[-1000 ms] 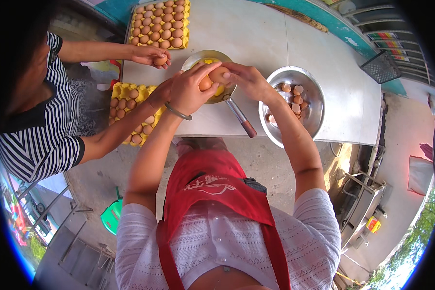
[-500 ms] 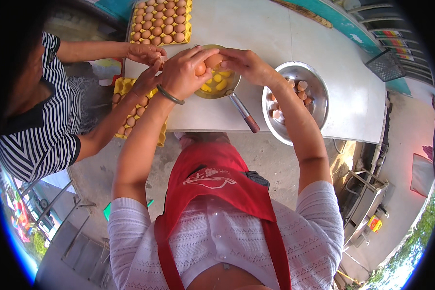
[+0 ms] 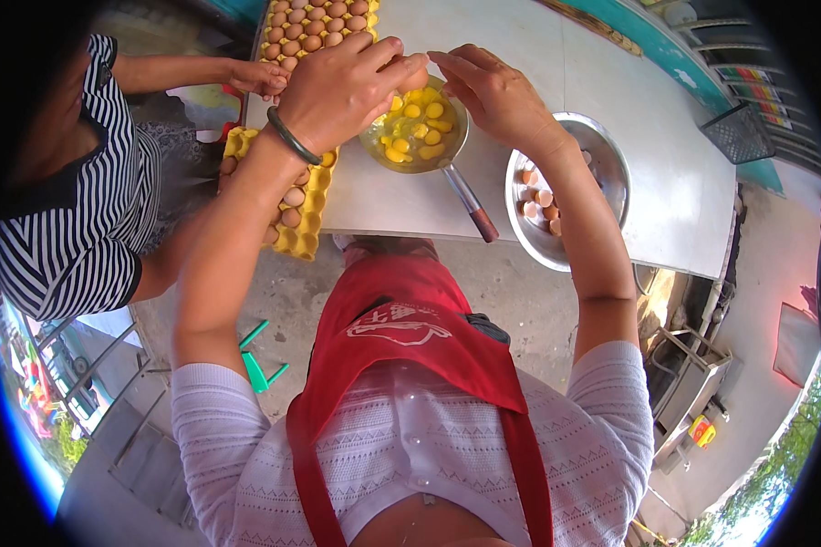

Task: The person cracks eggs from yellow trays into a metal pan, separating the yolks from the whites. A second person assists by cracking eggs into the same pan. The shells are discarded into a separate metal bowl. The task continues until the pan is filled with egg yolks.

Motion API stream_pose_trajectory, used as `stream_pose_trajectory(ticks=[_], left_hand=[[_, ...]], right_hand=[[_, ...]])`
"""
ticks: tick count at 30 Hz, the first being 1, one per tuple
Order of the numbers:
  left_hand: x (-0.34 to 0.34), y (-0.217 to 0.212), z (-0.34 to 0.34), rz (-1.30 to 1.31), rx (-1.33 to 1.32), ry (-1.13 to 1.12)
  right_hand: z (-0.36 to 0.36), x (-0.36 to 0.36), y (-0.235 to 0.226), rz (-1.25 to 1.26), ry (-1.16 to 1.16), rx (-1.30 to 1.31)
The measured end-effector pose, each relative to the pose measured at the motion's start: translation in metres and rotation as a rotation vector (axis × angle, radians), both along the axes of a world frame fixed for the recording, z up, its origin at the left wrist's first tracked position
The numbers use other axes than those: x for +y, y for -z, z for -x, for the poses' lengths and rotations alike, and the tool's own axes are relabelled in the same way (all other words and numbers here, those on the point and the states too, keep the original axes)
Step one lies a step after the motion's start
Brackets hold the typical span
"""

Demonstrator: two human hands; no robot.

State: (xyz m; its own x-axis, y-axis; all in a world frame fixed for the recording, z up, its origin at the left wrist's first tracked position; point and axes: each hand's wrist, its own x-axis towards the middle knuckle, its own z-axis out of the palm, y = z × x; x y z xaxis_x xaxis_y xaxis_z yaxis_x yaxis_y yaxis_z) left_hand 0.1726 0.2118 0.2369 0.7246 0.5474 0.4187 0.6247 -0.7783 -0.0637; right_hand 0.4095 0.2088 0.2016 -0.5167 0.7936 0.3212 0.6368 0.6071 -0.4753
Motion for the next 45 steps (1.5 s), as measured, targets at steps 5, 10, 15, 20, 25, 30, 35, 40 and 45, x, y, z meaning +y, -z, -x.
stream_pose_trajectory(ticks=[5,10,15,20,25,30,35,40,45], left_hand=[[-0.017,0.029,-0.008,0.157,-0.320,-0.188],[-0.055,0.135,-0.093,0.871,-0.730,-0.407],[-0.077,0.142,-0.182,1.266,-0.699,-0.317],[-0.110,0.169,-0.141,1.246,-0.906,-0.408],[-0.198,0.203,0.019,1.558,-1.382,-0.933],[-0.295,0.200,0.143,1.414,-1.495,-1.206],[-0.337,0.175,0.173,1.305,-1.718,-1.335],[-0.343,0.171,0.184,1.273,-1.696,-1.272],[-0.332,0.176,0.199,1.248,-1.522,-1.131]], right_hand=[[-0.009,-0.004,0.056,0.505,0.088,0.359],[-0.074,-0.061,0.146,0.889,0.542,0.788],[-0.186,-0.121,0.145,0.641,0.999,0.339],[-0.143,-0.140,0.128,0.166,0.920,0.107],[0.061,-0.136,0.136,0.282,0.218,0.141],[0.251,-0.145,0.198,0.209,-0.258,-0.166],[0.348,-0.155,0.250,0.064,-0.116,-0.470],[0.382,-0.160,0.290,0.092,-0.002,-0.544],[0.370,-0.166,0.283,-0.029,-0.037,-0.620]])
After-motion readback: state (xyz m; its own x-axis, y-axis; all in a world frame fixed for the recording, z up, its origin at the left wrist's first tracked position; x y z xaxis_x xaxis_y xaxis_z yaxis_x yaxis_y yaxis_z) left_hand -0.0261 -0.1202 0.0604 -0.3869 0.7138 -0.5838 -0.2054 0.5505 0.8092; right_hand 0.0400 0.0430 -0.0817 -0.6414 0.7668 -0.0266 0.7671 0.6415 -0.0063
